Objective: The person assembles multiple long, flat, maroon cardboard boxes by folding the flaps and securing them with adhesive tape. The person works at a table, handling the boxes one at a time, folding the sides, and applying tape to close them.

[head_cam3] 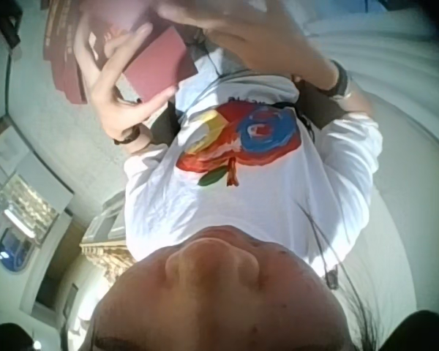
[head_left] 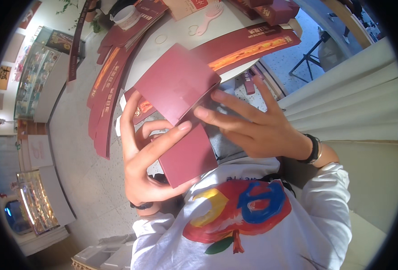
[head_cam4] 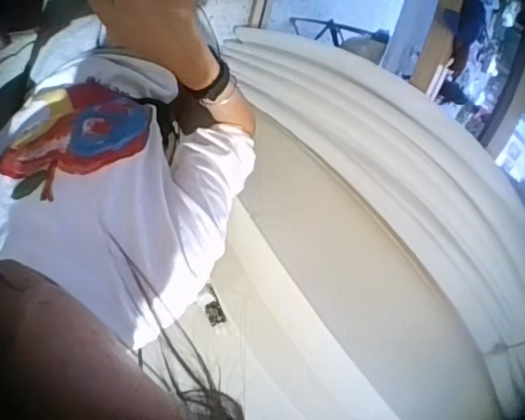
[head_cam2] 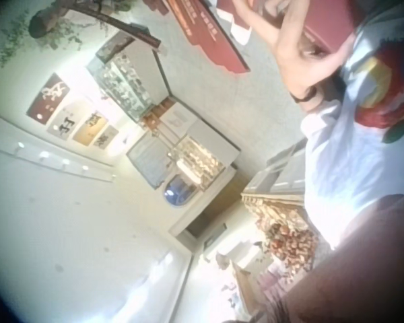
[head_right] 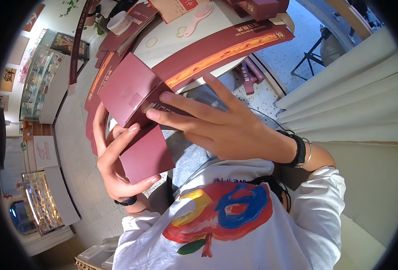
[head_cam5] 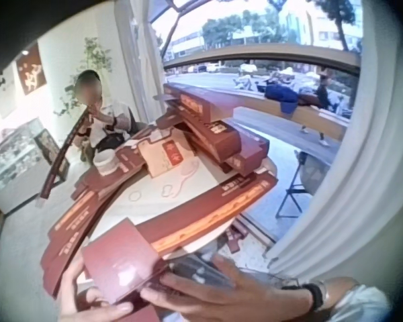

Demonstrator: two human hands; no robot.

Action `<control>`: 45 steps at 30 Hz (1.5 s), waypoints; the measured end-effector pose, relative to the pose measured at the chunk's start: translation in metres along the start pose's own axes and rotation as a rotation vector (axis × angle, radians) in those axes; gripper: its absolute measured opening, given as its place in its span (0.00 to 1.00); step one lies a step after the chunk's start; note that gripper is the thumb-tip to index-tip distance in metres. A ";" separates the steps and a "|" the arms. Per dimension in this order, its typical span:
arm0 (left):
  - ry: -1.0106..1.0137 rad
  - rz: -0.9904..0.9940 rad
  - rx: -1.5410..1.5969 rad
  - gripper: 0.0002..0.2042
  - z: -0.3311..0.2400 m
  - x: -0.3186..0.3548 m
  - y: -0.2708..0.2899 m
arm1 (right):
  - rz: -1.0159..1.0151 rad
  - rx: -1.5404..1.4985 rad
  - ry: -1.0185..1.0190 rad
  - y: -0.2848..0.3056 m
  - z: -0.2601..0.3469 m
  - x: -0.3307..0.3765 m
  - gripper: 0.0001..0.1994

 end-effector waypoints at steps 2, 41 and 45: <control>0.006 -0.003 0.010 0.32 0.001 0.001 0.001 | -0.030 0.030 0.020 0.002 0.003 0.002 0.05; -0.177 -0.784 -0.940 0.26 -0.038 0.099 0.121 | -0.092 -1.699 -0.401 -0.069 0.067 -0.139 0.04; -0.166 -0.754 -1.006 0.27 -0.037 0.098 0.115 | -0.382 -1.635 -0.514 -0.076 0.062 -0.121 0.07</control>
Point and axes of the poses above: each hand's wrist, its own x-axis away from the middle knuckle, its own y-axis out of the back of the hand, z = x × y, the point moved 10 cm from there along -x, towards the middle knuckle
